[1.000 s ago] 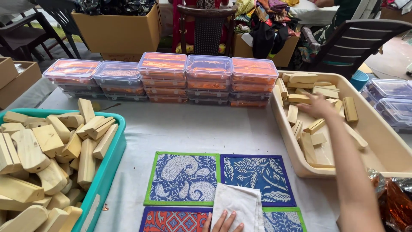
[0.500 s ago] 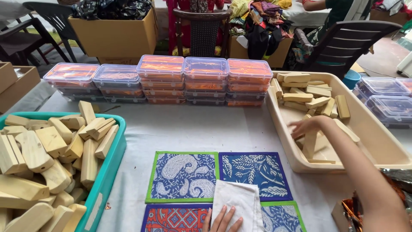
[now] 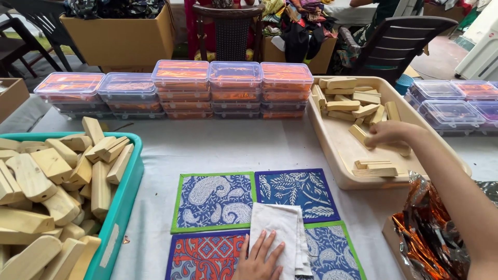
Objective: The person wipes a wooden block with a white cloth, then wraps it in a sheet of copper foil. They repeat this process with a second wooden block, placing the wrapped items on the table.
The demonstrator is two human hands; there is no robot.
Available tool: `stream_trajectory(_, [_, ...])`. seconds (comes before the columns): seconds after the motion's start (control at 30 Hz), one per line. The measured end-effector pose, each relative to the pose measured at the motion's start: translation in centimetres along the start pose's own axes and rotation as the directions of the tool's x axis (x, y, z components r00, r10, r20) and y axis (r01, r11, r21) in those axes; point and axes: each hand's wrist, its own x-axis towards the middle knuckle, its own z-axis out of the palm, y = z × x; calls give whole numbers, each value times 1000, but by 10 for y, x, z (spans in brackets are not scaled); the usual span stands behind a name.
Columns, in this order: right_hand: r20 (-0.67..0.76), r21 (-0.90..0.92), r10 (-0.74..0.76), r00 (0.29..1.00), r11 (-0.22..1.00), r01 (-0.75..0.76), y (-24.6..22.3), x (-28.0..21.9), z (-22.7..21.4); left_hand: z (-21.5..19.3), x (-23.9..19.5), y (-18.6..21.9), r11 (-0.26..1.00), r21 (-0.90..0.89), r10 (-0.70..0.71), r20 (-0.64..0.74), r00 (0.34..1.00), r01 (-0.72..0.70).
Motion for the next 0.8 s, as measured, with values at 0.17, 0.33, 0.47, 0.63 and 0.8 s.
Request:
stream_trajectory(0.17, [50,245,19,999,969,-31,-43,-38,15,-13,4,3,1000,-31,-2,36,999,3])
stream_trajectory(0.33, [207,29,148,967,987,-158,-93,-80,26,-34,13,9,998,-62,-28,94,995,34])
stream_trajectory(0.47, [99,-40,67,993,997,-63,-75,-53,54,-52,18,17,995,-86,-38,133,990,49])
stream_trajectory(0.63, [-174,-210,-128,976,974,90,-55,-20,71,-78,25,22,993,-101,-45,156,987,61])
stream_trajectory(0.8, [-135,-185,43,990,980,-68,-74,-37,60,-92,30,27,993,-99,-51,173,984,69])
